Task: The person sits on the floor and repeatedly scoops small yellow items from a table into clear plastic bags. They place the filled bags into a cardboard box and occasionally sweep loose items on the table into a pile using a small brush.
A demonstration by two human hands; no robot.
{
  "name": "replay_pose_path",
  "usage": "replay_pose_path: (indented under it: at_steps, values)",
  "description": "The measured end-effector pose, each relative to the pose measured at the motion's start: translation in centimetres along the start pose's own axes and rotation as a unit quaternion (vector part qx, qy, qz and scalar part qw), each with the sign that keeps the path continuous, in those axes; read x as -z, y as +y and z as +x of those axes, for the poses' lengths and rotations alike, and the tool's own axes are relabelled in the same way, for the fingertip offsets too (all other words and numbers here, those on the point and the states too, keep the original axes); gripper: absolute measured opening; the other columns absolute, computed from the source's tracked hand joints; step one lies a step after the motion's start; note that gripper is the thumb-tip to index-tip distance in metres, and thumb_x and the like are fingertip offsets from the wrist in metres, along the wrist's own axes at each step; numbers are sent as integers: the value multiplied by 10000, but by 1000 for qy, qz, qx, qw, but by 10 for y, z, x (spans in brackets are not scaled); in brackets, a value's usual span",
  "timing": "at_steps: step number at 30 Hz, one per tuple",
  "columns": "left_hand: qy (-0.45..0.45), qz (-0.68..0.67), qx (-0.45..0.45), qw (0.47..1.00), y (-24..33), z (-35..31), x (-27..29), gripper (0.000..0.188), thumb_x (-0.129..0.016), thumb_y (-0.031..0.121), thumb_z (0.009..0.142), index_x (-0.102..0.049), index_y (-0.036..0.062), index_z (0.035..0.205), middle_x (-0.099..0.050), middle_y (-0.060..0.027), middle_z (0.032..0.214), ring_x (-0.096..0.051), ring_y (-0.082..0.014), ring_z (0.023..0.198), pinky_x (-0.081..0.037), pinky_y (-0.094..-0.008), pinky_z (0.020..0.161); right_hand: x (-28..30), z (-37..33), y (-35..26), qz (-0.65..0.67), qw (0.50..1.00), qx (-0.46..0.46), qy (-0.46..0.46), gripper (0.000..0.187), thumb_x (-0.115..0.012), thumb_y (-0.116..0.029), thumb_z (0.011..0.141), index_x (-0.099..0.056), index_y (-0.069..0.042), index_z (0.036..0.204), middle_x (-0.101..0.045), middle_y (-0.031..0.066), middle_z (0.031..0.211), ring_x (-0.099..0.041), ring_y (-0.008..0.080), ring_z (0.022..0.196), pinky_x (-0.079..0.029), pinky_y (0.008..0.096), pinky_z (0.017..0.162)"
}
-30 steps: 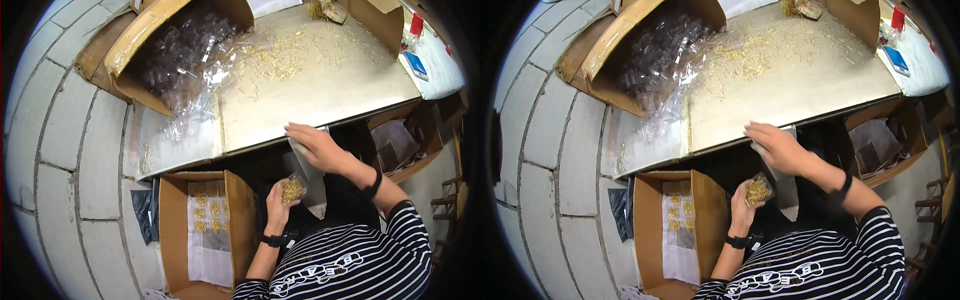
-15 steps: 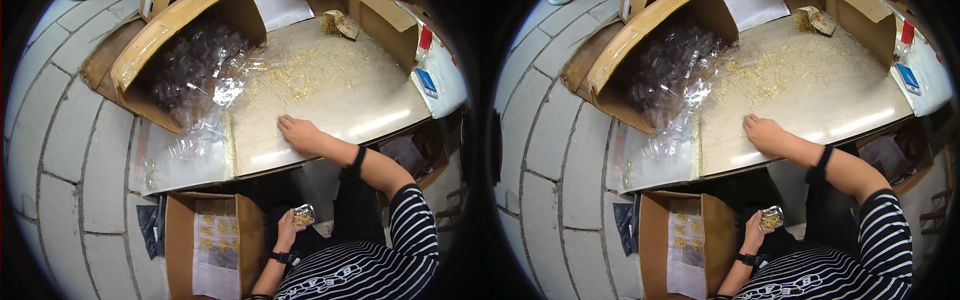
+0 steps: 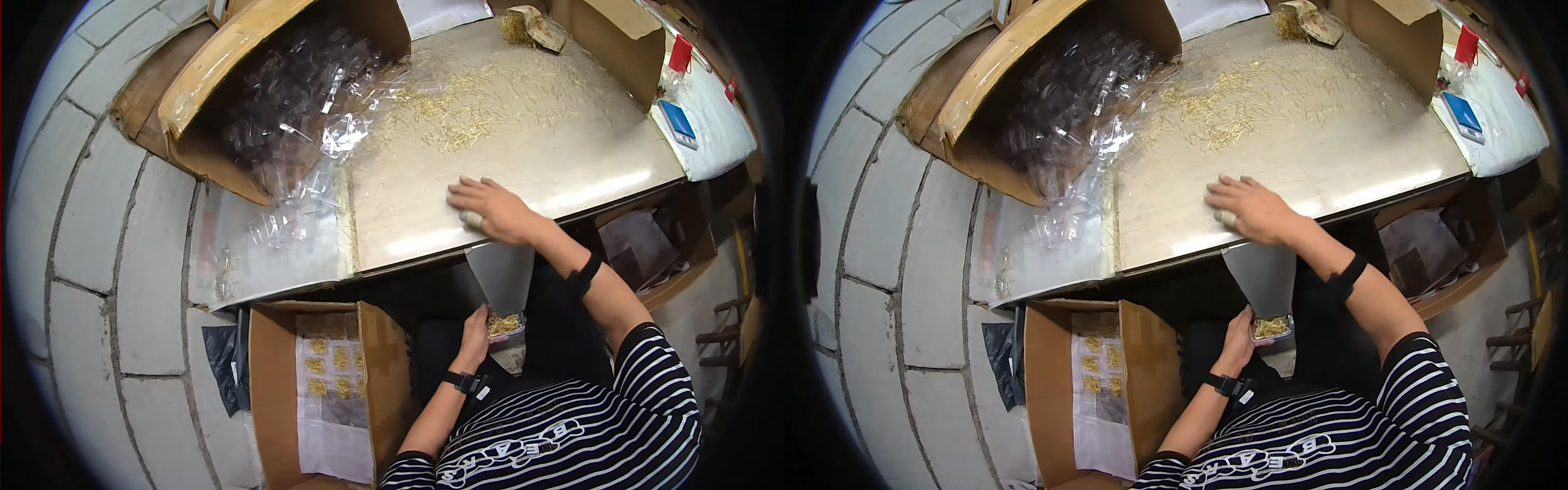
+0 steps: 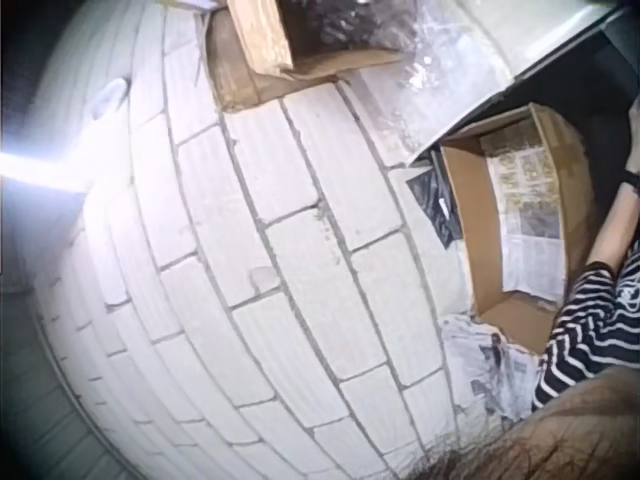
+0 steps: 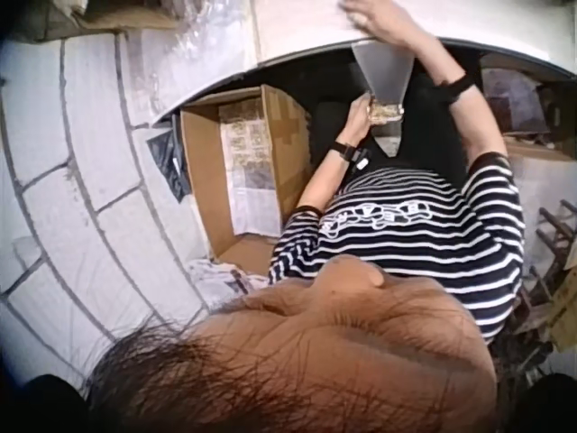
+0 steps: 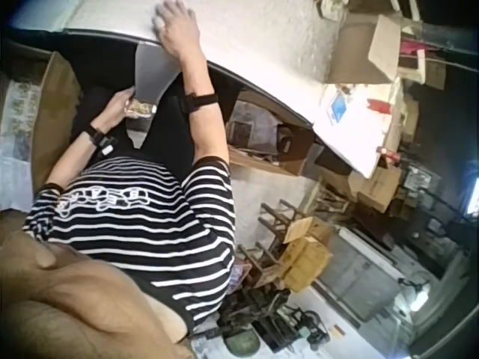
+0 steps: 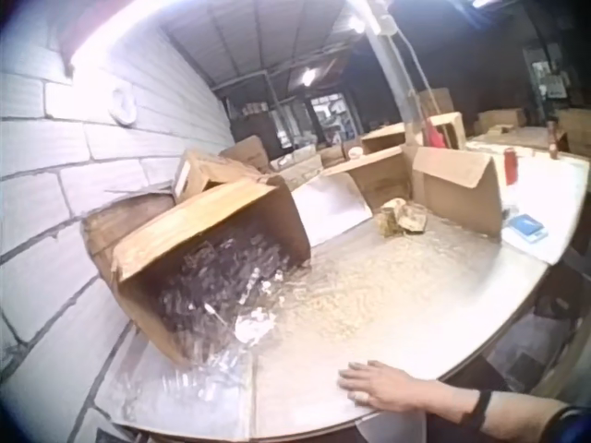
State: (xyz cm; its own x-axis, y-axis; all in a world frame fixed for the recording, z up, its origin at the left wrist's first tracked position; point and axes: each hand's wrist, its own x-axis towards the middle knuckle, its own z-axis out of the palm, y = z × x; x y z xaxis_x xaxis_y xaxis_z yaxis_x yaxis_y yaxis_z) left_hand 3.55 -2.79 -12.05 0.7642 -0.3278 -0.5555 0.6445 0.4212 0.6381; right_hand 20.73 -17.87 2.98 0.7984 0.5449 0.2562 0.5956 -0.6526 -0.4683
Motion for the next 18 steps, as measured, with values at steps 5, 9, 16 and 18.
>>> replay_pose_path:
  at_steps: [5, 9, 16, 18]
  values:
    - [13, -30, -1, 999, 10, 10, -15, 354, -325, 269, 994, -501, 14, 1165, -642, -112, 1012, -681, -196, 786, -588, -336, 575, -2, -65, -47, -57, 997, 23, 49, 407, -562, -97, 830, -524, -20, 1227, -483, 164, 1328, -399, 326, 1290, -340, 425, 1066]
    - [-33, -43, 36, 998, 0, 13, -20, 331, -350, 267, 982, -507, 40, 1165, -647, -97, 983, -681, -195, 765, -581, -320, 549, 16, -135, -79, 16, 999, -11, 27, 411, -573, 48, 723, -568, 5, 1132, -546, 163, 1242, -471, 330, 1227, -412, 419, 1013]
    - [-70, -52, 35, 996, -8, -17, -3, 462, -344, 387, 1005, -504, -21, 1152, -647, -134, 986, -682, -196, 775, -590, -297, 538, 25, -186, -67, 78, 988, -131, 30, 359, -589, 60, 736, -606, 0, 1089, -618, 168, 1093, -594, 335, 1031, -501, 397, 867]
    - [-78, -33, 30, 996, 0, -28, 3, 463, -351, 387, 1003, -506, -25, 1149, -648, -136, 977, -681, -194, 771, -592, -291, 544, 16, -189, -66, 107, 983, -146, 11, 347, -594, 47, 752, -605, 1, 1095, -628, 169, 1067, -603, 336, 1005, -508, 396, 846]
